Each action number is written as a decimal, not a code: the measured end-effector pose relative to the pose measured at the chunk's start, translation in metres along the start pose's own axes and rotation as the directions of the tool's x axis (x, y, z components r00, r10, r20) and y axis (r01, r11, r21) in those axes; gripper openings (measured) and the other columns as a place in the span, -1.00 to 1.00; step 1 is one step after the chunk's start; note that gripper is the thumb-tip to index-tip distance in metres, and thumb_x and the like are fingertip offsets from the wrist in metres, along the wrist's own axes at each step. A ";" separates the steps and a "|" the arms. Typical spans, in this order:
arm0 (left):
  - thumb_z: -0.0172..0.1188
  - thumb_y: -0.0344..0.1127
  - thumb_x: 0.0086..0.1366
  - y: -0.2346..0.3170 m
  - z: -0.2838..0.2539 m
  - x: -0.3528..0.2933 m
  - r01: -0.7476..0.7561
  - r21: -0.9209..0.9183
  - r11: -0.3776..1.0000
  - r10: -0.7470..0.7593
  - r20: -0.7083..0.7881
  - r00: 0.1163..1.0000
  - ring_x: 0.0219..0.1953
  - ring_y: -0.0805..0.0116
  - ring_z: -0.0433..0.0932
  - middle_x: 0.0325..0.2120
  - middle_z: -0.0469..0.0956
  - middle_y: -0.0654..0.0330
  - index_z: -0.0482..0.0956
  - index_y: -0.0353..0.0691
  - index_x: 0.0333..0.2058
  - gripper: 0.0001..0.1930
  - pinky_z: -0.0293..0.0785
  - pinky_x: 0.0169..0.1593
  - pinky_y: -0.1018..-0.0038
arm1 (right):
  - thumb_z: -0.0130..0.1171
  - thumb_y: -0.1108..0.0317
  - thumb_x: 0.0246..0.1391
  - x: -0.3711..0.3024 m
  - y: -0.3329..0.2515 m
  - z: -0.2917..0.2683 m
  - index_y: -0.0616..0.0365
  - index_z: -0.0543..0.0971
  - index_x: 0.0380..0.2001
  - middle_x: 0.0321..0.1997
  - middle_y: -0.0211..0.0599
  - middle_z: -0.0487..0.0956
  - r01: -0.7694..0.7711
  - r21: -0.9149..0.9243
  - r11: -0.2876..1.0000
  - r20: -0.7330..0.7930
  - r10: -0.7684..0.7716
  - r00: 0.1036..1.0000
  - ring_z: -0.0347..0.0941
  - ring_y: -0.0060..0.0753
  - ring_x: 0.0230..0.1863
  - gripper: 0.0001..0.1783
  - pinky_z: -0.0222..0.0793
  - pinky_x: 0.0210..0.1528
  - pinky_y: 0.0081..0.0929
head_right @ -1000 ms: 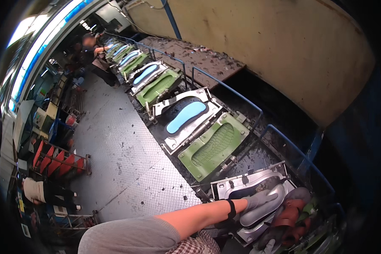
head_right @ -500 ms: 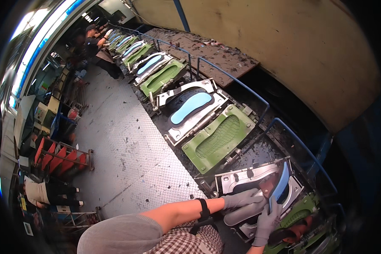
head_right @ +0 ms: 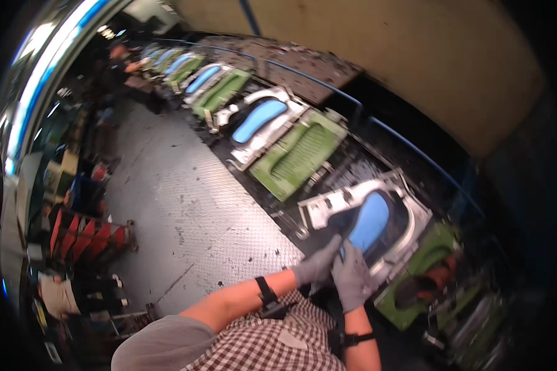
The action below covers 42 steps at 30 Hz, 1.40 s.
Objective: Placing blue insoles into metal shoe molds and attaching shoe uppers on a rotating assembly line.
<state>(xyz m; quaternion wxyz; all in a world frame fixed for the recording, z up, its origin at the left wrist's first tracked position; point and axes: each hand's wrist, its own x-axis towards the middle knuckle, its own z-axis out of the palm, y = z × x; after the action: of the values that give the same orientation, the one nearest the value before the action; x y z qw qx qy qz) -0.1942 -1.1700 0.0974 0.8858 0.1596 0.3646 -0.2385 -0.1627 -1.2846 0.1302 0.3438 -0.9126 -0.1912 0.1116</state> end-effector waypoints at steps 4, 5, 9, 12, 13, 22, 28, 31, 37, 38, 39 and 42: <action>0.01 0.09 0.52 0.037 -0.041 0.037 -0.457 0.518 0.723 0.479 0.100 0.872 0.00 0.40 0.47 -0.04 0.46 0.23 0.47 -0.12 0.08 -0.57 0.47 0.08 0.35 | 0.27 -0.01 0.16 0.001 0.009 -0.026 -0.06 0.60 0.15 0.06 -0.17 0.62 -0.237 0.096 0.967 0.222 0.211 0.952 0.58 -0.11 0.09 -0.47 0.47 0.10 -0.21; 0.04 0.07 0.52 0.051 -0.021 0.041 -0.357 0.555 0.751 0.354 0.118 0.928 0.04 0.42 0.46 0.01 0.48 0.23 0.46 -0.15 0.13 -0.55 0.45 0.13 0.40 | 0.28 0.05 0.18 0.001 0.035 -0.023 -0.03 0.64 0.09 -0.01 -0.15 0.64 -0.235 0.176 0.956 0.053 0.229 0.972 0.60 -0.14 0.03 -0.55 0.49 0.06 -0.22; 0.28 0.05 0.35 0.075 0.051 0.068 -0.303 0.770 0.562 0.392 0.074 0.917 0.03 0.26 0.58 0.10 0.53 -0.05 0.26 -0.42 0.34 -0.20 0.58 0.04 0.35 | 0.15 0.19 0.30 0.020 0.072 -0.027 0.29 0.41 0.30 -0.11 -0.04 0.65 -0.355 0.276 0.893 -0.214 0.417 0.883 0.61 -0.28 -0.08 -0.40 0.50 -0.02 -0.33; 0.29 -0.12 0.37 0.097 0.031 0.098 -0.290 0.676 0.678 0.279 0.129 0.952 -0.07 0.27 0.62 0.03 0.57 0.05 0.30 -0.32 0.32 -0.33 0.62 -0.01 0.33 | 0.13 0.12 0.25 0.045 0.060 -0.022 0.34 0.32 0.36 -0.14 -0.04 0.67 -0.517 0.348 0.783 0.118 0.510 0.852 0.62 -0.26 -0.12 -0.28 0.51 -0.05 -0.36; 0.29 -0.13 0.37 0.093 0.038 0.094 -0.336 0.668 0.663 0.282 0.194 0.940 -0.08 0.30 0.62 0.02 0.59 0.08 0.34 -0.32 0.29 -0.37 0.61 0.00 0.36 | 0.18 0.17 0.22 0.047 0.063 -0.015 0.37 0.31 0.36 -0.25 -0.11 0.66 -0.529 0.235 0.815 0.068 0.529 0.846 0.61 -0.31 -0.25 -0.26 0.51 -0.14 -0.37; 0.36 -0.28 0.30 0.079 0.025 0.141 -0.559 0.645 0.522 0.367 0.421 0.829 0.00 0.34 0.58 0.09 0.56 0.10 0.26 -0.34 0.40 -0.25 0.54 0.11 0.42 | 0.20 0.45 0.13 0.025 0.042 0.018 0.29 0.42 0.26 -0.50 -0.32 0.50 -0.383 0.477 0.791 -0.353 0.571 0.741 0.48 -0.48 -0.45 -0.41 0.47 -0.32 -0.39; 0.33 -0.22 0.34 0.068 0.079 0.152 -0.520 0.604 0.604 0.382 0.353 0.854 0.06 0.34 0.51 0.16 0.49 0.06 0.24 -0.36 0.37 -0.27 0.51 0.13 0.42 | 0.10 0.36 0.15 0.072 0.088 -0.023 0.00 0.30 0.44 -0.46 -0.21 0.54 -0.543 0.235 0.806 -0.351 0.592 0.725 0.52 -0.21 -0.41 -0.26 0.47 -0.20 -0.21; 0.29 -0.19 0.38 0.057 0.064 0.138 -0.544 0.646 0.536 0.367 0.402 0.839 0.13 0.30 0.47 0.22 0.43 0.04 0.13 -0.37 0.41 -0.23 0.46 0.19 0.41 | 0.09 0.37 0.18 0.043 0.088 -0.016 0.01 0.30 0.44 -0.44 -0.21 0.55 -0.468 0.121 0.875 -0.351 0.479 0.805 0.52 -0.23 -0.41 -0.28 0.46 -0.20 -0.22; 0.23 -0.36 0.31 0.024 0.038 0.081 -0.288 0.710 -0.643 0.521 0.681 0.515 0.41 -0.07 0.23 0.34 0.30 -0.14 0.09 -0.33 0.45 -0.21 0.14 0.44 0.16 | 0.13 0.46 0.29 -0.032 0.099 -0.060 0.28 0.51 0.26 -0.06 -0.20 0.67 -0.239 -0.148 0.960 -0.659 0.085 0.748 0.58 -0.42 -0.12 -0.52 0.48 0.00 -0.47; 0.16 -0.51 0.24 0.018 0.047 0.072 -0.356 0.632 -0.688 0.453 0.758 0.469 0.46 -0.21 0.10 0.36 0.28 -0.15 0.24 -0.30 0.40 -0.29 0.02 0.49 0.09 | 0.14 0.44 0.29 -0.050 0.115 -0.064 0.22 0.52 0.25 -0.06 -0.16 0.68 -0.238 -0.015 0.971 -0.733 0.151 0.663 0.61 -0.38 -0.14 -0.53 0.50 -0.07 -0.43; 0.14 -0.50 0.30 0.008 0.063 0.069 -0.503 0.515 -0.694 0.359 0.853 0.378 0.44 -0.17 0.19 0.34 0.34 -0.12 0.30 -0.30 0.36 -0.37 0.11 0.46 0.12 | 0.15 0.43 0.29 -0.066 0.129 -0.070 0.16 0.54 0.25 -0.06 -0.13 0.69 -0.220 0.110 0.969 -0.796 0.218 0.565 0.65 -0.34 -0.17 -0.54 0.52 -0.14 -0.38; 0.22 -0.30 0.35 -0.052 0.118 0.077 -0.665 0.521 -0.535 0.199 0.843 0.500 0.33 -0.15 0.39 0.25 0.43 -0.18 0.31 -0.30 0.36 -0.37 0.30 0.38 0.16 | 0.12 0.56 0.31 -0.105 0.164 -0.087 0.24 0.41 0.33 -0.27 -0.48 0.47 -0.092 0.557 0.825 -0.748 0.547 0.377 0.34 -0.74 -0.36 -0.47 0.40 -0.31 -0.69</action>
<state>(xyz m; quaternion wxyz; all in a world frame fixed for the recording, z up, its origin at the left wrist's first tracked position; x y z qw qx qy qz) -0.1070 -1.2907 0.1162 0.4565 0.8605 -0.2256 0.0176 -0.1836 -1.4936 0.0917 0.5518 -0.7518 0.2324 -0.2762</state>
